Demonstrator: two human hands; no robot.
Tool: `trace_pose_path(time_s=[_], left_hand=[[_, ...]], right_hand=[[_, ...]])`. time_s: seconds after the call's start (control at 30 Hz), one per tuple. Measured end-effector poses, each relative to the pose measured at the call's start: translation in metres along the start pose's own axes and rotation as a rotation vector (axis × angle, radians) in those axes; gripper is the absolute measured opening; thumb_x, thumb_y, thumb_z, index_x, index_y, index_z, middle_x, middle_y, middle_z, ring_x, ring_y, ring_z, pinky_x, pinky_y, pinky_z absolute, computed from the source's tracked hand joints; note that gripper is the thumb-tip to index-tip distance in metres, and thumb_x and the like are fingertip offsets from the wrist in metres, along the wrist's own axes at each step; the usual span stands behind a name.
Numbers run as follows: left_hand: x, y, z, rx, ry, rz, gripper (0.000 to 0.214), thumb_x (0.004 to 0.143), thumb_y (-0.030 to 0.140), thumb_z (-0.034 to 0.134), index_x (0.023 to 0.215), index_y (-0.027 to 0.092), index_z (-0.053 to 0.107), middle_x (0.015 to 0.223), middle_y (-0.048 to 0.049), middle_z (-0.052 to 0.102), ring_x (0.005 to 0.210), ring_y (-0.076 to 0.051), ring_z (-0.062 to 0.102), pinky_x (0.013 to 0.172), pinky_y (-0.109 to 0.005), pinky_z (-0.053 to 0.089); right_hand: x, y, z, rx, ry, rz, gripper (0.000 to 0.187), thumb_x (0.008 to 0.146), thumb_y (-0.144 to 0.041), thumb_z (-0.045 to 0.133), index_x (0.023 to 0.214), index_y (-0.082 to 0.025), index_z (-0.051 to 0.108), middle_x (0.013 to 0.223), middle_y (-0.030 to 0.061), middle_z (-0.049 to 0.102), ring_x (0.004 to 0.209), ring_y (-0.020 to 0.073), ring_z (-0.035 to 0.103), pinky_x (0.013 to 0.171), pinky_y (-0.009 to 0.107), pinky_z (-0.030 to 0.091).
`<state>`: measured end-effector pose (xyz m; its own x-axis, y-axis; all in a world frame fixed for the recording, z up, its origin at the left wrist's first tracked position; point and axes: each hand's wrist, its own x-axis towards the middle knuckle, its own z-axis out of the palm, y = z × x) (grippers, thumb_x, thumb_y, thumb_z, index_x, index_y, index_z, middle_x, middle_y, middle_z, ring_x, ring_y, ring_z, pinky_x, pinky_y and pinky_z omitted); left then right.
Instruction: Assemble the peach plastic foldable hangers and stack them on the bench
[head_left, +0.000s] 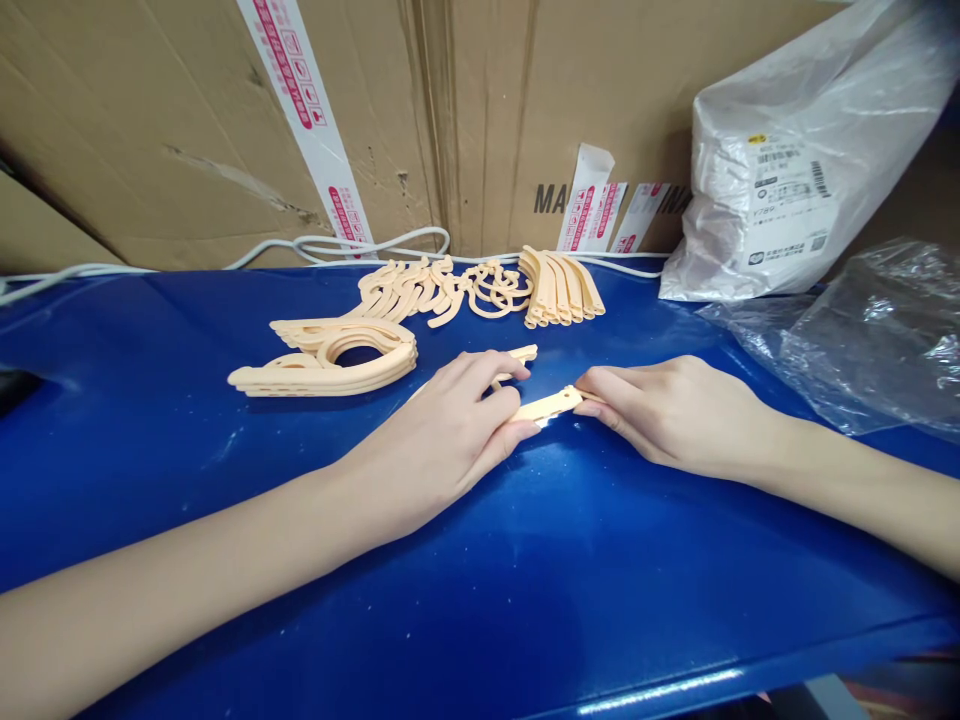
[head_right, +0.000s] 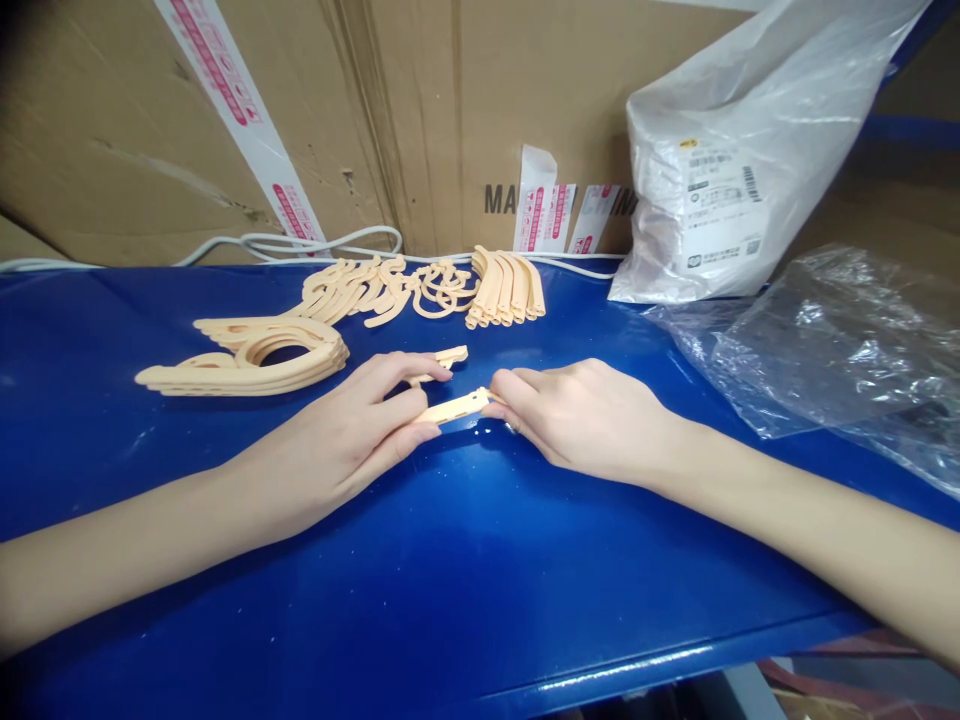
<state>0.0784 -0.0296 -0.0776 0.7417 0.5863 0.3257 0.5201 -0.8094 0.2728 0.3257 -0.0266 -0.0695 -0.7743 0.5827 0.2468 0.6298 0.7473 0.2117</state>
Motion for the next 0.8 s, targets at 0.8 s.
trace_pose_path(time_s=[0.8], left_hand=[[0.0,0.0011,-0.0021,-0.013,-0.039,-0.007,0.031,0.103,0.029,0.035,0.094,0.013,0.061,0.132,-0.0124,0.052,0.122,-0.026,0.048,0.107,-0.045,0.038]], right_hand=[[0.0005,0.0001,0.0034,-0.03,0.077,-0.047,0.041,0.106,-0.033,0.022,0.081,-0.017,0.051,0.055,-0.003,0.053,0.04,0.0119,0.05,0.042,0.026,0.027]])
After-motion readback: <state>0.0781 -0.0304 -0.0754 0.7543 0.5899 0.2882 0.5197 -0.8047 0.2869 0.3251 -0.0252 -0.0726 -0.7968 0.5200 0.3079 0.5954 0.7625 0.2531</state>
